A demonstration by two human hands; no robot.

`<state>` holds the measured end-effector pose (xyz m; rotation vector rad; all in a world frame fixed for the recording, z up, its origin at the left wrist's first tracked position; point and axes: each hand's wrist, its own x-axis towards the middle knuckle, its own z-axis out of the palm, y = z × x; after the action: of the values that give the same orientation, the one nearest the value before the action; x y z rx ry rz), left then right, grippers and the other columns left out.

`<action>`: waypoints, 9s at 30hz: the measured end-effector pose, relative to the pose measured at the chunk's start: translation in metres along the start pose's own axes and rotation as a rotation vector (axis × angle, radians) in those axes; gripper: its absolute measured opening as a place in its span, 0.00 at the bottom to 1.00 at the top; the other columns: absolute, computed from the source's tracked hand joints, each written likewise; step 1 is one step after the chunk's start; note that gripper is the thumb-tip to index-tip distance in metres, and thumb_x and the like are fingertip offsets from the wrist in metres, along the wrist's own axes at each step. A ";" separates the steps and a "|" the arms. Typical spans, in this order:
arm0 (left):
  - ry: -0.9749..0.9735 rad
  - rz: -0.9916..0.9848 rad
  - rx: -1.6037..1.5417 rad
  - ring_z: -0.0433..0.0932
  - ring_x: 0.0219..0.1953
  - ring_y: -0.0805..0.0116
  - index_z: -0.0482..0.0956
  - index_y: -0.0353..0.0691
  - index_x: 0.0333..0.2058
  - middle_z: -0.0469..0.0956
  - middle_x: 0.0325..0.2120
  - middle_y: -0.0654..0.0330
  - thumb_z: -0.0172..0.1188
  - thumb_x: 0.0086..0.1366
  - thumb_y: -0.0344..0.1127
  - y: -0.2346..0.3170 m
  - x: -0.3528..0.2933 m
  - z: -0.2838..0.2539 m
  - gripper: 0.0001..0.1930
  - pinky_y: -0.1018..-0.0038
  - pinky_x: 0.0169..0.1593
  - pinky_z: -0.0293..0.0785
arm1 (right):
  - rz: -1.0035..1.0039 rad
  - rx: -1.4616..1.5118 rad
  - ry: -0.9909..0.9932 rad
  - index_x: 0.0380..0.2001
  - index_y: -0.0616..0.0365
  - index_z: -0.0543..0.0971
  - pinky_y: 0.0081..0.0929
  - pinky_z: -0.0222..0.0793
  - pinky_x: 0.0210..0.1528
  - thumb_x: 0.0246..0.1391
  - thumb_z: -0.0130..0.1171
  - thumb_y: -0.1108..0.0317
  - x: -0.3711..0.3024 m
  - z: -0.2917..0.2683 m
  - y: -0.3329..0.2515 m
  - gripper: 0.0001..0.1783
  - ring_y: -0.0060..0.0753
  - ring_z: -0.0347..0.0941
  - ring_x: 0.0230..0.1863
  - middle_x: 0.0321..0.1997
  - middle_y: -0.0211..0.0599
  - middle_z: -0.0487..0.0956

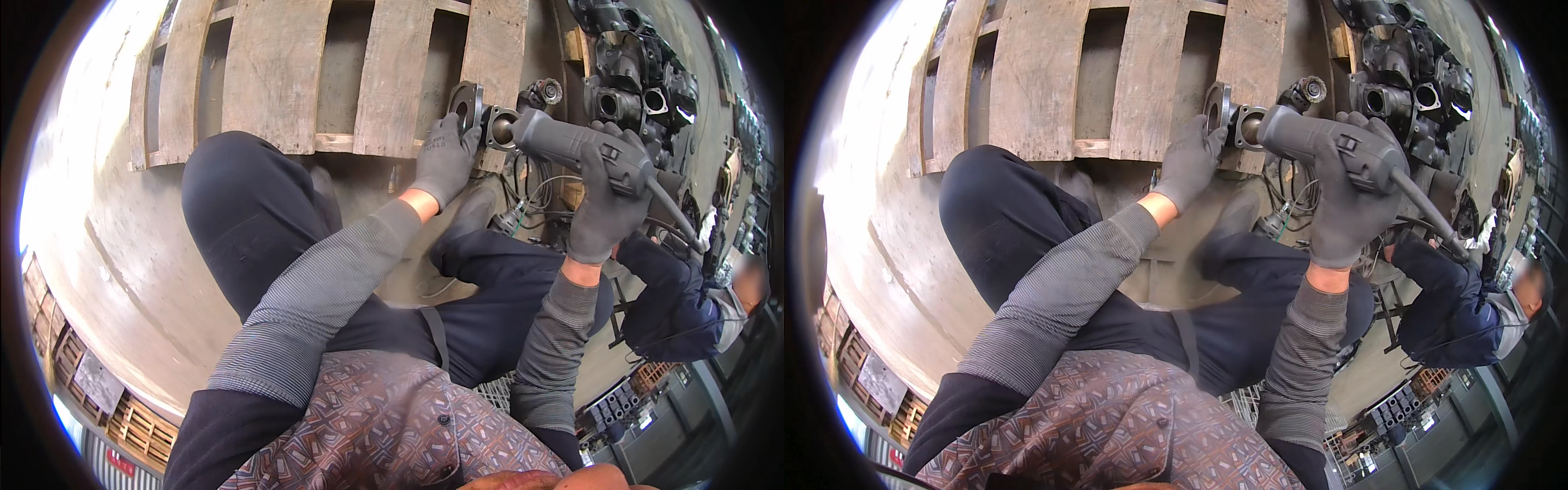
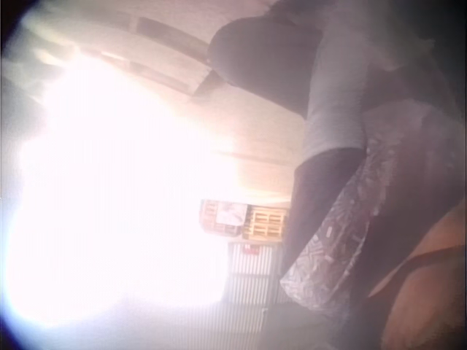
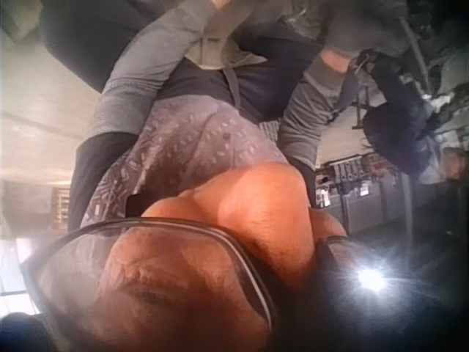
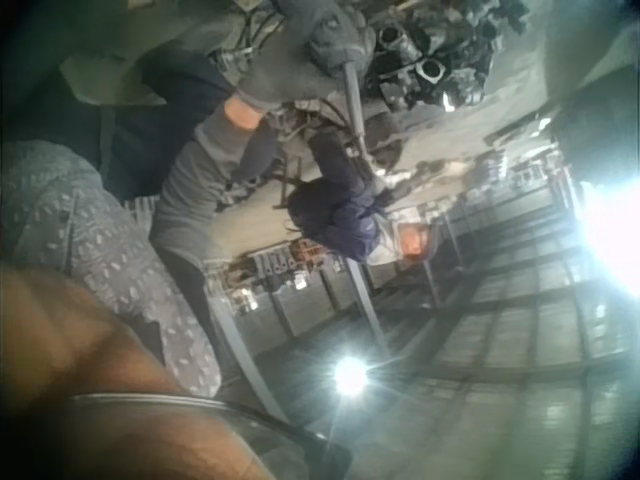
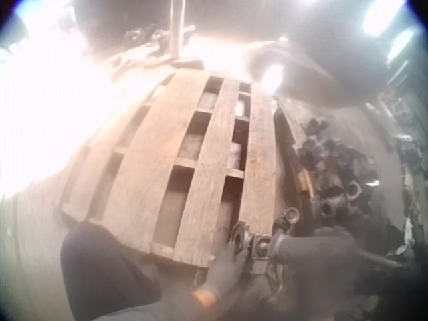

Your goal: The person sits on the floor and uses a handheld rotary tool to grind the interior surfaces of several metal engine parts. They handle each part one at a time, rotating it to access different areas, and place finished pieces on a nearby wooden pallet.

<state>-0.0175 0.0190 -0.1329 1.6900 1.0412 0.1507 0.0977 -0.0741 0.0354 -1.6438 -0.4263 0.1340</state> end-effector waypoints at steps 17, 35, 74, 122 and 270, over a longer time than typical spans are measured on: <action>-0.710 -0.568 -1.639 0.85 0.40 0.69 0.79 0.36 0.48 0.84 0.40 0.59 0.61 0.66 0.70 0.133 -0.057 0.003 0.36 0.73 0.40 0.82 | -0.132 -0.269 -0.022 0.60 0.78 0.68 0.45 0.79 0.61 0.54 0.68 0.82 -0.008 -0.009 -0.016 0.31 0.52 0.80 0.57 0.57 0.63 0.78; -0.681 -0.649 -1.765 0.85 0.37 0.70 0.80 0.38 0.47 0.84 0.37 0.61 0.63 0.67 0.66 0.129 -0.047 0.007 0.32 0.74 0.36 0.81 | -0.139 -0.314 -0.081 0.61 0.76 0.67 0.46 0.78 0.62 0.56 0.65 0.83 -0.006 -0.001 -0.010 0.30 0.52 0.80 0.57 0.57 0.61 0.79; -0.702 -0.554 -1.746 0.85 0.43 0.69 0.79 0.37 0.44 0.83 0.41 0.59 0.61 0.68 0.67 0.133 -0.058 0.011 0.32 0.73 0.48 0.84 | -0.172 -0.376 -0.103 0.59 0.78 0.70 0.46 0.78 0.62 0.60 0.61 0.81 -0.003 0.001 -0.021 0.25 0.49 0.81 0.56 0.56 0.61 0.80; -0.736 -0.530 -1.754 0.82 0.34 0.76 0.79 0.41 0.46 0.81 0.36 0.66 0.64 0.66 0.68 0.125 -0.054 0.003 0.32 0.80 0.32 0.75 | -0.130 -0.279 -0.074 0.61 0.80 0.66 0.51 0.81 0.61 0.57 0.62 0.87 -0.006 0.011 -0.018 0.29 0.57 0.80 0.57 0.57 0.66 0.77; -0.690 -0.239 -1.579 0.78 0.50 0.78 0.78 0.33 0.54 0.82 0.46 0.64 0.55 0.78 0.56 0.132 -0.061 0.002 0.27 0.75 0.58 0.76 | -0.170 -0.427 -0.122 0.59 0.78 0.70 0.46 0.79 0.62 0.58 0.64 0.83 0.000 0.008 -0.028 0.26 0.51 0.81 0.57 0.55 0.61 0.81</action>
<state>0.0197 -0.0277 0.0002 0.1109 0.2987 0.1453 0.0892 -0.0652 0.0622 -2.0139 -0.7234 0.0148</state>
